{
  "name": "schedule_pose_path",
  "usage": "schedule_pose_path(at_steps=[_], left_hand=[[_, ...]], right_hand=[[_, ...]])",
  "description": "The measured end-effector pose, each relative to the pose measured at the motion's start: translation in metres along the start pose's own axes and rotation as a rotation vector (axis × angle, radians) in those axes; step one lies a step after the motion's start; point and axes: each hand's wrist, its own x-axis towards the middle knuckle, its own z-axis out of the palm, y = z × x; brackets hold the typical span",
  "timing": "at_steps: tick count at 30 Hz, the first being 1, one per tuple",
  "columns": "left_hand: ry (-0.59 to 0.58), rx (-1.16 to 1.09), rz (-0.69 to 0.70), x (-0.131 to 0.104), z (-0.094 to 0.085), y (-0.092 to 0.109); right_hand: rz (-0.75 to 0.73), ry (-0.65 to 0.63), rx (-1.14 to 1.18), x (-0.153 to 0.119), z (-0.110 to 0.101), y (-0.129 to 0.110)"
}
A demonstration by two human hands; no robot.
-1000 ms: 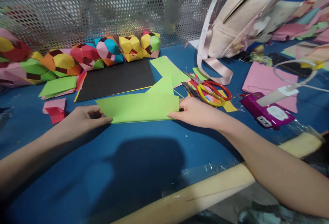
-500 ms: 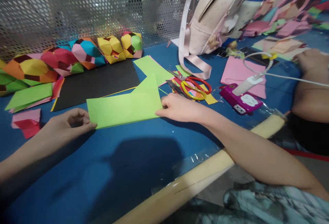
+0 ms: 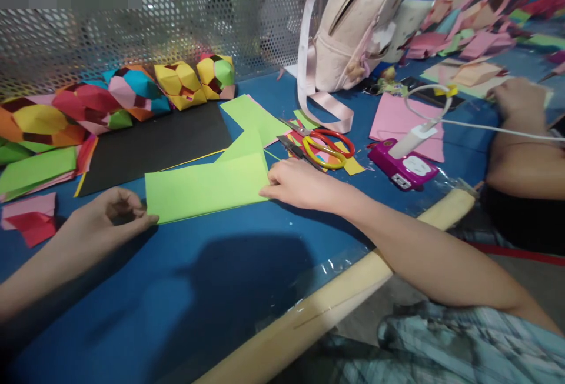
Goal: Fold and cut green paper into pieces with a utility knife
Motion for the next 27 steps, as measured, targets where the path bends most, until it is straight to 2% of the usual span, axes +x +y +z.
schedule_pose_path(at_steps=[3, 9, 27], left_hand=[[-0.042, -0.04, 0.022, -0.003, 0.0, 0.002], [0.01, 0.019, 0.073, -0.009, 0.0, 0.014], [0.084, 0.022, 0.191, -0.014, 0.005, 0.016]], right_hand=[[-0.024, 0.004, -0.028, 0.0, 0.001, 0.001], [-0.107, 0.043, -0.109, -0.003, 0.004, 0.002], [-0.088, 0.066, -0.125, -0.004, 0.008, -0.001]])
